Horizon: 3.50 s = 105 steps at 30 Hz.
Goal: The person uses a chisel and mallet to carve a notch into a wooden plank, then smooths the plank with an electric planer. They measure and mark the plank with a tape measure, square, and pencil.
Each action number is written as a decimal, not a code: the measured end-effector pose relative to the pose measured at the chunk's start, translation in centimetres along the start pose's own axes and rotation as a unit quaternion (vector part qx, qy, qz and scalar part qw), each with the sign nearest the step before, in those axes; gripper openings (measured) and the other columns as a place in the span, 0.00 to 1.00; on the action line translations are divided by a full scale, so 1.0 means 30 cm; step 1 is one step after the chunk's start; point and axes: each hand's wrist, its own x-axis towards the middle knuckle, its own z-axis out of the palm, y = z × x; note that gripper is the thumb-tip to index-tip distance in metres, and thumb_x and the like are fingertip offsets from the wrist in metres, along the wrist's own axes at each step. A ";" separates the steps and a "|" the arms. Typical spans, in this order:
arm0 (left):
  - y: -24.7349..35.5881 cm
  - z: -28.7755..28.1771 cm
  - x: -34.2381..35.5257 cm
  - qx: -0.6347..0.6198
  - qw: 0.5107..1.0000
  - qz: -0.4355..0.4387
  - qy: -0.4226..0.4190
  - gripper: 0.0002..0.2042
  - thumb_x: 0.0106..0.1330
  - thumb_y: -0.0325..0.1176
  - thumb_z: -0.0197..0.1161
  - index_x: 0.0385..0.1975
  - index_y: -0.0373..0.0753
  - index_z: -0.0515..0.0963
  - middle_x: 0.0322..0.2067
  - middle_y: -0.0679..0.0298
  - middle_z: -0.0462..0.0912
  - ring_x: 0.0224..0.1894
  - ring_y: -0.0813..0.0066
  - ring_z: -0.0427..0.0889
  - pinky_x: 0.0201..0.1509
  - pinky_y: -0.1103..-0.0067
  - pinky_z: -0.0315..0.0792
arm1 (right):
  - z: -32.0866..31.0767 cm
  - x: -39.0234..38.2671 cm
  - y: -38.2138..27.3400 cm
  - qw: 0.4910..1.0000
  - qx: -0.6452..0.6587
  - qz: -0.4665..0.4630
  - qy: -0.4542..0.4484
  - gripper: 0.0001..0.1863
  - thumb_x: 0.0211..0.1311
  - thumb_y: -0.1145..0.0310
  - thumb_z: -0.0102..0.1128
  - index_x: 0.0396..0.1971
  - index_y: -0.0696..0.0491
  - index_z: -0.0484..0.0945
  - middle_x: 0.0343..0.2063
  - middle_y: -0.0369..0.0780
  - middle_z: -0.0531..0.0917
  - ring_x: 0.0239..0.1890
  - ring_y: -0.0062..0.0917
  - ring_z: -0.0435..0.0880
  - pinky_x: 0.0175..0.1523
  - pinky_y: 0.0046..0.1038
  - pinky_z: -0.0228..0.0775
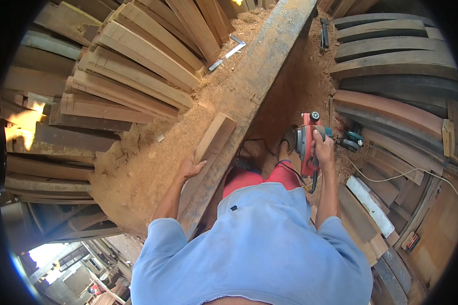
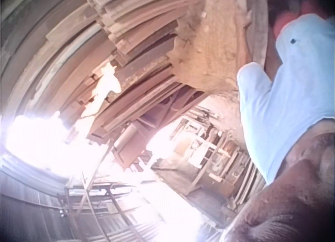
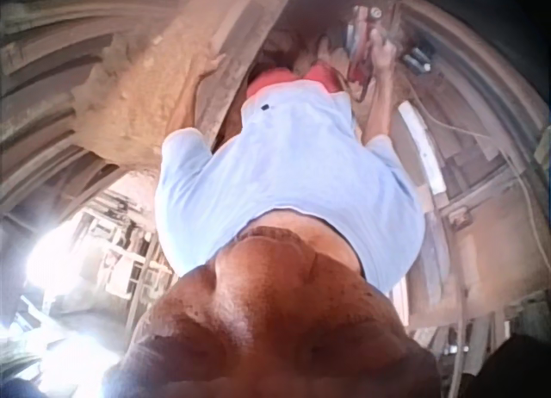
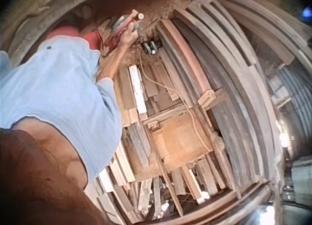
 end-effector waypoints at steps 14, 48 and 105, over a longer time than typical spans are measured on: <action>-0.035 -0.032 0.236 -0.055 0.998 -0.014 0.008 0.38 0.59 0.51 0.75 0.64 0.35 0.71 0.55 0.43 0.82 0.60 0.49 0.81 0.63 0.66 0.73 | 0.021 0.073 0.061 0.998 -0.004 0.057 -0.017 0.21 0.71 0.49 0.62 0.29 0.53 0.78 0.18 0.32 0.76 0.16 0.17 0.75 0.22 0.24 0.67; 0.108 0.016 0.110 0.000 0.978 -0.160 0.137 0.49 0.49 0.67 0.76 0.65 0.38 0.69 0.63 0.49 0.75 0.70 0.56 0.69 0.70 0.59 0.67 | 0.288 -0.032 0.286 0.749 -0.565 -0.120 -0.324 0.28 0.59 0.50 0.68 0.40 0.66 0.83 0.34 0.59 0.86 0.42 0.48 0.89 0.47 0.43 0.77; 0.699 0.214 0.614 0.278 0.933 -0.097 0.205 0.32 0.56 0.38 0.78 0.55 0.27 0.69 0.45 0.44 0.74 0.48 0.46 0.76 0.53 0.59 0.70 | -0.242 1.763 1.007 0.938 -0.324 0.121 -0.007 0.34 0.57 0.56 0.67 0.62 0.59 0.74 0.51 0.59 0.84 0.55 0.50 0.83 0.59 0.42 0.75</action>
